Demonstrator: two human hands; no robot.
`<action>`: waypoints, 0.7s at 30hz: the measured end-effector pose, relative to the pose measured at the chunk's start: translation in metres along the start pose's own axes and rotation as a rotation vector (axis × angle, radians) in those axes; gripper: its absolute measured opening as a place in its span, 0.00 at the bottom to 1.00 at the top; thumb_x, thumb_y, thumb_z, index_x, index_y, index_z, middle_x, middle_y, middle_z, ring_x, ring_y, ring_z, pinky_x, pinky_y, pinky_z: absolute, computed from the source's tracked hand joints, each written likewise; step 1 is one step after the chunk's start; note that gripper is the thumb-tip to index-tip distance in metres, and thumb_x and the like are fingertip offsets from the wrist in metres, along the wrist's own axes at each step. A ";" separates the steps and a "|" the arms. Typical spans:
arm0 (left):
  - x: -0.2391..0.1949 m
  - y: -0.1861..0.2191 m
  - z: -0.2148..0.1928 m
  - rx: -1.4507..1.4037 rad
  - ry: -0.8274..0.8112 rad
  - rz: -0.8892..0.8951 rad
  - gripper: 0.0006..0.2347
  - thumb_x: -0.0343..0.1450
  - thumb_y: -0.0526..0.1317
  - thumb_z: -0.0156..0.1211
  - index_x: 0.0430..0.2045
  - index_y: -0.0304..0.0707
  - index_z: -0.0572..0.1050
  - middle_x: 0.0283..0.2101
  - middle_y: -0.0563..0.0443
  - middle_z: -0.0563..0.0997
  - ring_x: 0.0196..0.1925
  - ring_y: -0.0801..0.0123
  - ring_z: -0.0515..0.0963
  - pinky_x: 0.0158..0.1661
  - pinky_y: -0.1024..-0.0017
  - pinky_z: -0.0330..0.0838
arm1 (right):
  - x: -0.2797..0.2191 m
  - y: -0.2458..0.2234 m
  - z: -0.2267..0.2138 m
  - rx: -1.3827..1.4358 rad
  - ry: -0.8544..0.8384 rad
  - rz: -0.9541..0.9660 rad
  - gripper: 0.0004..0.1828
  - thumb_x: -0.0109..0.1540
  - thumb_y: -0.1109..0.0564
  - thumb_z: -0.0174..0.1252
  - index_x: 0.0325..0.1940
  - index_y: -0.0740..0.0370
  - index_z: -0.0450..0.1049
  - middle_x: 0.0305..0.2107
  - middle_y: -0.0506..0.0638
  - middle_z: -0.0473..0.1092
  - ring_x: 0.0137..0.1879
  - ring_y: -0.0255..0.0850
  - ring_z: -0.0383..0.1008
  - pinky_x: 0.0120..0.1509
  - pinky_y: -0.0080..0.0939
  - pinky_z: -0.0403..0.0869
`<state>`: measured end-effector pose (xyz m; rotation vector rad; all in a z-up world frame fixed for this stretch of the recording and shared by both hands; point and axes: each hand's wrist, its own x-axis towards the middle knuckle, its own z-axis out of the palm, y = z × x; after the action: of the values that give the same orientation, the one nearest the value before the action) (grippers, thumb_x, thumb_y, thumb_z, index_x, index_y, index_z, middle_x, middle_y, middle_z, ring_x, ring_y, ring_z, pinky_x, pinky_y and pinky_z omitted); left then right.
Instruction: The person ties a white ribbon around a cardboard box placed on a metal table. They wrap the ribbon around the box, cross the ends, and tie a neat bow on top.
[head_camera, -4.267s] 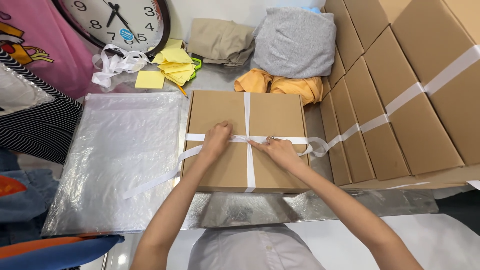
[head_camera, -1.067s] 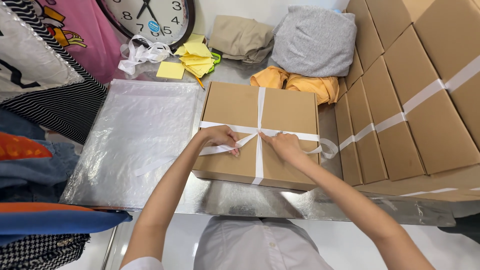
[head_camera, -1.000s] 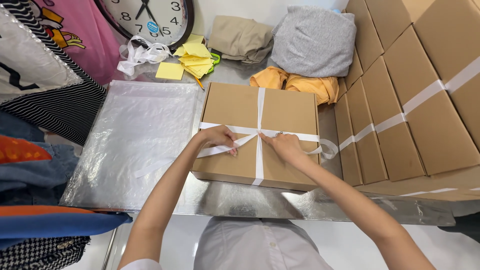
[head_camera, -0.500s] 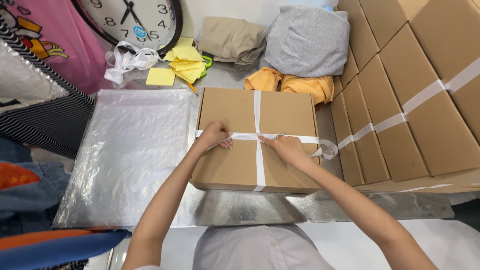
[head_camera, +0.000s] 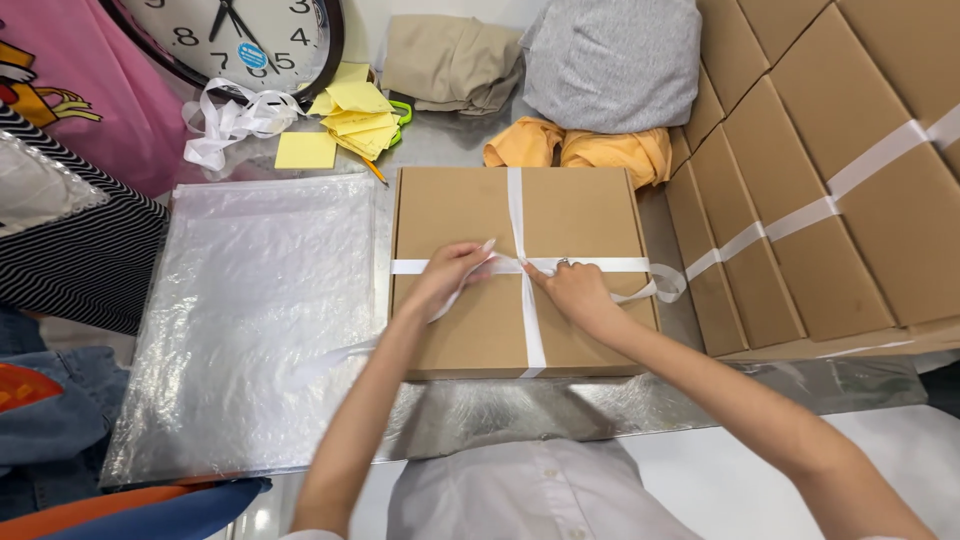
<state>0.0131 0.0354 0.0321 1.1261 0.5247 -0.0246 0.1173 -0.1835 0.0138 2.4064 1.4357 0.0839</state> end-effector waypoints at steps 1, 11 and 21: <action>0.019 -0.015 -0.004 0.007 0.001 -0.002 0.15 0.71 0.41 0.67 0.45 0.28 0.79 0.44 0.41 0.81 0.47 0.64 0.82 0.52 0.65 0.80 | 0.000 -0.002 -0.004 0.006 0.002 0.003 0.36 0.60 0.62 0.58 0.68 0.30 0.68 0.34 0.56 0.77 0.36 0.48 0.81 0.33 0.48 0.77; 0.030 -0.020 0.045 -0.315 0.078 0.220 0.12 0.74 0.45 0.62 0.45 0.39 0.81 0.50 0.51 0.84 0.55 0.72 0.81 0.58 0.72 0.75 | -0.005 -0.004 -0.009 0.034 -0.053 0.025 0.35 0.61 0.63 0.56 0.70 0.32 0.66 0.34 0.58 0.78 0.36 0.49 0.82 0.34 0.47 0.77; 0.039 -0.027 0.044 -0.180 0.054 0.368 0.15 0.78 0.38 0.51 0.61 0.38 0.70 0.52 0.40 0.82 0.49 0.60 0.84 0.48 0.67 0.81 | -0.009 -0.002 -0.030 0.099 -0.068 0.030 0.33 0.64 0.63 0.52 0.70 0.34 0.66 0.34 0.59 0.78 0.38 0.50 0.83 0.35 0.48 0.79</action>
<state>0.0565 -0.0050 0.0068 1.0342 0.3532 0.3671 0.1039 -0.1829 0.0428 2.4852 1.4039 -0.0635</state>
